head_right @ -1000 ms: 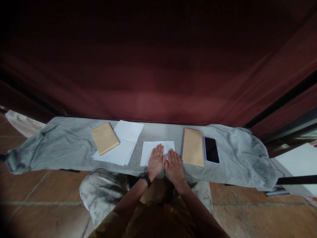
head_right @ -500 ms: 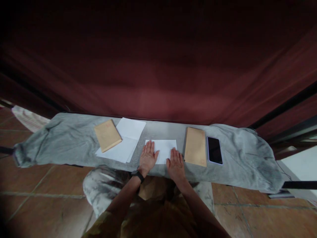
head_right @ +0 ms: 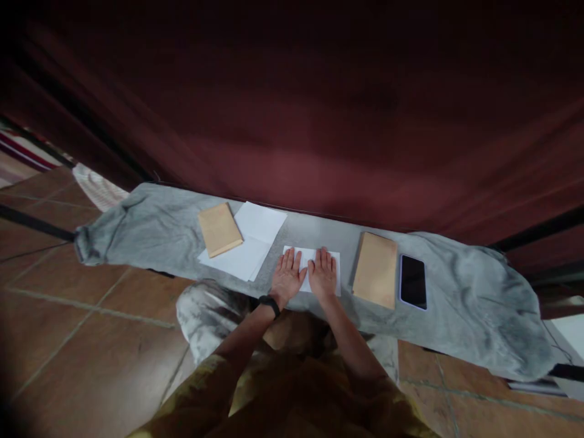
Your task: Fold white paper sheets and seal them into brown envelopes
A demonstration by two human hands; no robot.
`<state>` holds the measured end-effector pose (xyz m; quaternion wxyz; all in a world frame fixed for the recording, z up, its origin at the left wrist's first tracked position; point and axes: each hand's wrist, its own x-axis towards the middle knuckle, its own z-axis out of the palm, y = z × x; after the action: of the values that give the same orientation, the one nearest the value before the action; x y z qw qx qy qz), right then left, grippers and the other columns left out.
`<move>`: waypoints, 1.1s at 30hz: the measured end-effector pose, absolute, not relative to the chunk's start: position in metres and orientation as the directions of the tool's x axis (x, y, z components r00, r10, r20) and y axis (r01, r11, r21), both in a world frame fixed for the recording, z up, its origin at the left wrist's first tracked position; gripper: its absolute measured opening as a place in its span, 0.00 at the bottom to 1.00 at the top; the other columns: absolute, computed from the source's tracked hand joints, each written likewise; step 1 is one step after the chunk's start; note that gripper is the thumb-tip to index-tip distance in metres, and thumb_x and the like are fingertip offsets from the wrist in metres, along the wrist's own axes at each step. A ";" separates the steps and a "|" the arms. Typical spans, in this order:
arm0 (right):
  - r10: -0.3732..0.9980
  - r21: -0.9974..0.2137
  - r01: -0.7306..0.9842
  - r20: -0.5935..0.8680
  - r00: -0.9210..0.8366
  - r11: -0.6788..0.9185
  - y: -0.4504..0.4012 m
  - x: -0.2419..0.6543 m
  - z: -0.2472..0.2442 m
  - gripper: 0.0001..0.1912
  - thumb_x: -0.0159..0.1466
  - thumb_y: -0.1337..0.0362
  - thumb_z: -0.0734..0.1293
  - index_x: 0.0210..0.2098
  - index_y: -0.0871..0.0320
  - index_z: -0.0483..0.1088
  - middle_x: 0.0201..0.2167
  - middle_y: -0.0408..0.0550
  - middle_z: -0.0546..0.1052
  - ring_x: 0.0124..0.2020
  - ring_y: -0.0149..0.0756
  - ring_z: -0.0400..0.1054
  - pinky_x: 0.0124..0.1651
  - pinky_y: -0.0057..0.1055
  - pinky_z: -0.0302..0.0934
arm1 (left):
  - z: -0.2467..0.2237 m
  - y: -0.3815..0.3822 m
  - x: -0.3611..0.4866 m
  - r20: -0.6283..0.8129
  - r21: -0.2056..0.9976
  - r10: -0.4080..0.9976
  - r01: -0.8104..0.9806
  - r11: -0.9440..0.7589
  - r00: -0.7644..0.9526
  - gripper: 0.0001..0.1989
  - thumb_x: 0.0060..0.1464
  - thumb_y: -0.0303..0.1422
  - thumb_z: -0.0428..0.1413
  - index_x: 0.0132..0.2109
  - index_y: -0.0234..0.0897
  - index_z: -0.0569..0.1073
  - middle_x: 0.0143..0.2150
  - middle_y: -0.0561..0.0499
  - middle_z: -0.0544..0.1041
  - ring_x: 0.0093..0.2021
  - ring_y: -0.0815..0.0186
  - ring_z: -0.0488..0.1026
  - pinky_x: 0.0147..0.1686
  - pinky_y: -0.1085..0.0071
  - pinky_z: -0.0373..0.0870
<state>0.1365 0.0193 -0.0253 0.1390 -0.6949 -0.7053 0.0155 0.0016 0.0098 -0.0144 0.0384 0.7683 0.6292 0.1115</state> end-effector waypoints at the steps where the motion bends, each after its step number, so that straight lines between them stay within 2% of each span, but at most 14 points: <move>1: 0.984 -0.206 0.978 0.177 0.024 0.013 0.019 0.139 -0.028 0.31 0.75 0.57 0.50 0.70 0.69 0.54 0.72 0.63 0.56 0.72 0.48 0.50 0.72 0.49 0.43 | -0.015 0.010 0.002 0.121 0.203 0.976 0.958 -0.201 0.179 0.33 0.68 0.43 0.42 0.73 0.32 0.52 0.75 0.39 0.51 0.75 0.53 0.45 0.72 0.49 0.45; 5: 0.975 -0.188 0.982 0.208 0.073 -0.033 0.014 0.147 -0.035 0.34 0.74 0.54 0.51 0.70 0.75 0.52 0.71 0.68 0.55 0.72 0.51 0.50 0.71 0.50 0.44 | -0.016 0.010 0.003 0.116 0.207 0.978 0.959 -0.194 0.173 0.33 0.68 0.44 0.42 0.73 0.30 0.53 0.75 0.38 0.50 0.75 0.53 0.45 0.72 0.50 0.46; 9: 0.944 -0.199 0.979 0.315 0.099 -0.037 0.005 0.154 -0.041 0.37 0.74 0.53 0.50 0.70 0.79 0.51 0.70 0.73 0.56 0.71 0.56 0.51 0.70 0.54 0.46 | -0.015 0.009 0.004 0.120 0.203 0.978 0.960 -0.194 0.172 0.33 0.68 0.44 0.42 0.73 0.30 0.53 0.75 0.37 0.49 0.75 0.52 0.45 0.72 0.50 0.45; 12: 0.923 -0.219 0.976 0.375 0.089 -0.005 -0.004 0.160 -0.045 0.37 0.74 0.53 0.51 0.71 0.77 0.50 0.70 0.73 0.56 0.70 0.57 0.53 0.69 0.56 0.48 | -0.014 0.009 0.005 0.125 0.204 0.978 0.961 -0.188 0.165 0.33 0.68 0.43 0.43 0.73 0.30 0.53 0.75 0.38 0.50 0.75 0.52 0.45 0.72 0.51 0.45; 16: 0.923 -0.224 0.975 0.377 0.074 0.013 -0.017 0.166 -0.048 0.36 0.74 0.54 0.51 0.71 0.75 0.48 0.70 0.72 0.56 0.70 0.57 0.54 0.68 0.57 0.50 | -0.013 0.009 0.006 0.115 0.209 0.983 0.964 -0.166 0.145 0.34 0.67 0.44 0.43 0.73 0.30 0.52 0.75 0.37 0.50 0.75 0.51 0.45 0.72 0.49 0.44; 22: 0.921 -0.168 0.986 0.385 0.065 0.000 -0.038 0.167 -0.041 0.33 0.74 0.58 0.52 0.71 0.75 0.50 0.70 0.71 0.57 0.69 0.56 0.55 0.68 0.54 0.50 | -0.013 0.008 0.008 0.108 0.216 0.988 0.967 -0.136 0.115 0.34 0.68 0.44 0.43 0.73 0.27 0.51 0.75 0.34 0.48 0.75 0.49 0.44 0.72 0.45 0.40; 24: 0.927 -0.142 0.989 0.373 0.020 0.036 -0.048 0.164 -0.036 0.31 0.74 0.60 0.52 0.71 0.73 0.51 0.71 0.68 0.56 0.70 0.55 0.53 0.69 0.55 0.48 | -0.013 0.007 0.009 0.121 0.222 0.986 0.966 -0.136 0.111 0.34 0.68 0.43 0.42 0.73 0.27 0.51 0.75 0.33 0.49 0.75 0.48 0.45 0.72 0.43 0.40; 29: 0.925 -0.107 0.955 0.298 -0.236 0.278 -0.072 0.153 -0.026 0.28 0.75 0.60 0.52 0.71 0.63 0.54 0.71 0.57 0.58 0.70 0.48 0.54 0.71 0.51 0.45 | -0.011 0.005 0.009 0.128 0.216 0.985 0.966 -0.141 0.115 0.34 0.68 0.43 0.42 0.73 0.27 0.52 0.74 0.33 0.50 0.75 0.48 0.45 0.71 0.45 0.43; 33: 0.925 -0.109 0.952 0.292 -0.244 0.286 -0.079 0.149 -0.026 0.28 0.75 0.57 0.55 0.71 0.63 0.56 0.71 0.59 0.58 0.70 0.50 0.55 0.70 0.50 0.48 | -0.008 0.005 0.008 0.113 0.216 0.987 0.966 -0.139 0.117 0.33 0.68 0.43 0.43 0.72 0.25 0.53 0.75 0.32 0.50 0.75 0.48 0.46 0.71 0.47 0.45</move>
<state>0.1493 -0.0790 -0.0257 0.1513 -0.5959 -0.7874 -0.0454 0.0083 0.0055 -0.0083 0.0443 0.7459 0.6547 0.1146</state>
